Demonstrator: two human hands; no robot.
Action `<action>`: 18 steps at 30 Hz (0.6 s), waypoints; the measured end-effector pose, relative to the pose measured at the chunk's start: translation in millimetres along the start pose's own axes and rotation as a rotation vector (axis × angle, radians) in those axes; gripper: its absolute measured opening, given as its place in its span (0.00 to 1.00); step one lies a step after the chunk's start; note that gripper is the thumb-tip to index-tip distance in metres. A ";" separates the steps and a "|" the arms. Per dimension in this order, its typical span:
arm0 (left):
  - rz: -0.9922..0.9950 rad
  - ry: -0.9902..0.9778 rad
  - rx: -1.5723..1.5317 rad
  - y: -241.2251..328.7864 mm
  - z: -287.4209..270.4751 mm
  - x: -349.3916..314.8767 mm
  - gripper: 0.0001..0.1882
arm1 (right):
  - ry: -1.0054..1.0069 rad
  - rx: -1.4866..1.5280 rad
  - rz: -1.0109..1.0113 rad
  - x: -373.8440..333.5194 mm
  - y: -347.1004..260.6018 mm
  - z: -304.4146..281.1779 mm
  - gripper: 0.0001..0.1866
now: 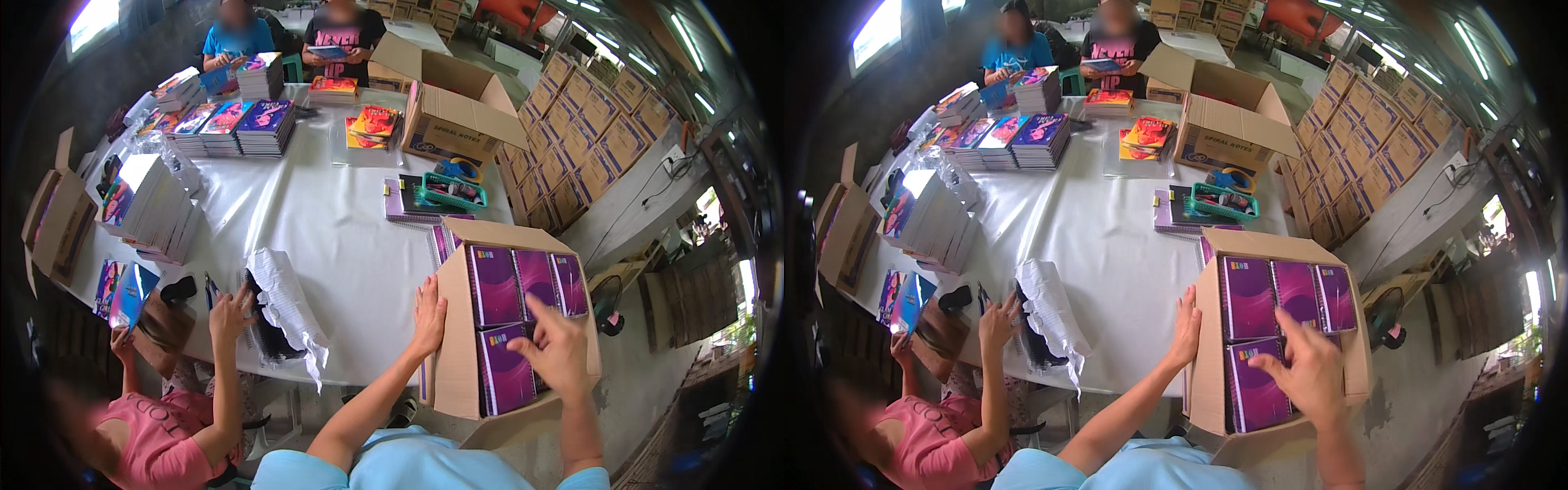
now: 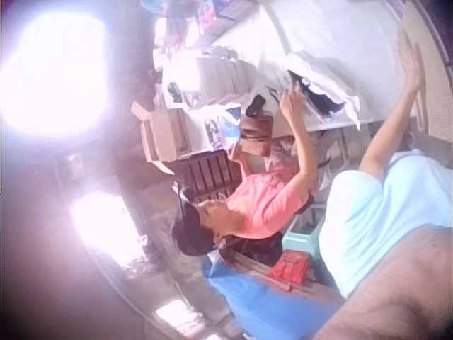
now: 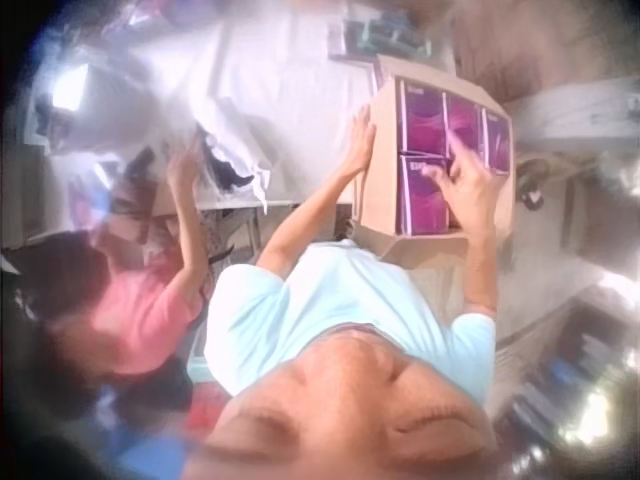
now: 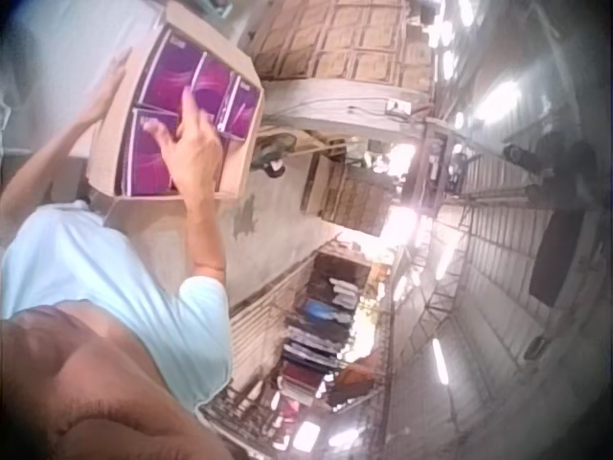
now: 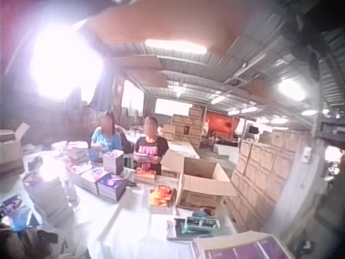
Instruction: The person packs spiral-bound notebooks into a cardboard box, seals it with tape, and writes on the box with a marker. They then open a notebook and write in it with a pen before closing it and moving the box.
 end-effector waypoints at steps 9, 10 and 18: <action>-0.476 -0.180 -0.138 -40.6 -25.1 134.7 0.51 | -0.070 -0.100 -0.239 135.7 -14.6 87.2 0.33; -0.476 -0.087 -0.038 -55.9 -26.6 157.6 0.55 | -0.071 -0.071 -0.243 137.9 -21.4 87.3 0.29; -0.278 -0.120 0.305 -105.3 44.3 267.2 0.70 | -0.059 -0.026 -0.294 152.7 -33.4 83.3 0.30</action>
Point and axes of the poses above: each hand's wrist, its own x-axis towards the middle knuckle, its own z-axis out of the palm, y = z × x, the point moved 7 cm from there along x, towards the middle knuckle, and after that the axes turned 5 degrees about -z, right-handed, at the moved point
